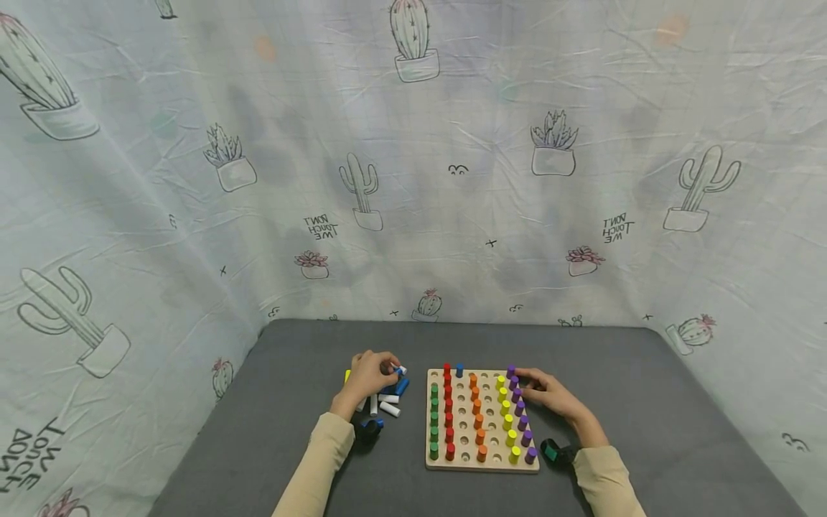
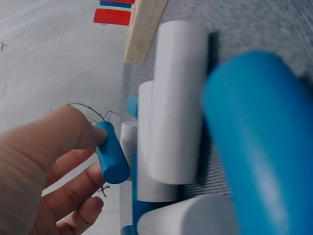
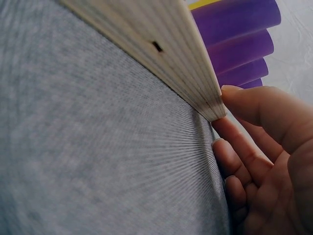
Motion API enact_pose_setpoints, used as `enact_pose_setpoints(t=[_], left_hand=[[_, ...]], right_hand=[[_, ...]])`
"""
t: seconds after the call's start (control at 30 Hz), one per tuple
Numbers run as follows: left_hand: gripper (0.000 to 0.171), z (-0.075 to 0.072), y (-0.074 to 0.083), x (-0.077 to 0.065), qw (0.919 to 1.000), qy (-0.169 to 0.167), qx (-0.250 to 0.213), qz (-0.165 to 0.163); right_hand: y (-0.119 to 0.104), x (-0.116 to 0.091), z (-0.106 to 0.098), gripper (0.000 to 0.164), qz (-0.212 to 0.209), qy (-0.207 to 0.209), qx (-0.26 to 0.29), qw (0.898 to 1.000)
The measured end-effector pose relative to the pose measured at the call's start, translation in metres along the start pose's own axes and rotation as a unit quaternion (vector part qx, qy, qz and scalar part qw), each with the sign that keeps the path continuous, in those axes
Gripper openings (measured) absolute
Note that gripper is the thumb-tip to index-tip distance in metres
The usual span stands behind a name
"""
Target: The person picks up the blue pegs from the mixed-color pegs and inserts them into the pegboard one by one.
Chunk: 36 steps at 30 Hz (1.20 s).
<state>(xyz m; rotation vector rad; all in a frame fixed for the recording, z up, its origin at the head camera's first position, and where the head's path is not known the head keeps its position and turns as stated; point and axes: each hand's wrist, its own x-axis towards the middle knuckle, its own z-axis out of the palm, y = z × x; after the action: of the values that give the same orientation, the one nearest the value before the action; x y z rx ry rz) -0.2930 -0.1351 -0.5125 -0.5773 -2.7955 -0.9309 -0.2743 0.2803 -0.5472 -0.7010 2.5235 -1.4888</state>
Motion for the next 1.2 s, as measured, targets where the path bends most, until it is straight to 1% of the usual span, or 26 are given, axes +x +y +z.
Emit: enact_pose_setpoints(t=[0.13,0.3,0.53,0.73,0.8,1.0,1.2], left_hand=[[0.017,-0.002,0.002,0.002,1.0000,0.004,0.002,-0.006],[0.022,-0.004,0.004,0.005,0.9999,0.001,-0.005,-0.010],[0.019,-0.005,0.006,0.005,0.9997,0.002,-0.022,-0.009],[0.017,-0.008,0.011,0.004,0.9989,0.021,-0.043,0.003],[0.017,-0.008,0.013,0.005,0.9987,0.026,-0.044,0.008],[0.017,-0.006,0.015,0.007,0.9982,0.036,-0.046,0.010],[0.016,-0.004,0.019,0.008,0.9979,0.034,-0.055,0.010]], right_hand=[[0.000,0.000,0.000,0.045,-0.003,-0.001,-0.005,1.000],[-0.002,0.000,0.000,0.044,0.003,0.002,-0.004,1.000],[-0.003,-0.001,0.000,0.045,-0.002,-0.001,-0.001,1.000],[-0.002,0.000,0.000,0.045,-0.006,-0.001,-0.001,1.000],[-0.001,-0.001,0.000,0.044,-0.008,0.000,-0.002,1.000],[-0.003,-0.001,0.000,0.044,-0.008,-0.001,0.002,1.000],[-0.005,-0.001,0.001,0.043,-0.004,-0.001,-0.007,1.000]])
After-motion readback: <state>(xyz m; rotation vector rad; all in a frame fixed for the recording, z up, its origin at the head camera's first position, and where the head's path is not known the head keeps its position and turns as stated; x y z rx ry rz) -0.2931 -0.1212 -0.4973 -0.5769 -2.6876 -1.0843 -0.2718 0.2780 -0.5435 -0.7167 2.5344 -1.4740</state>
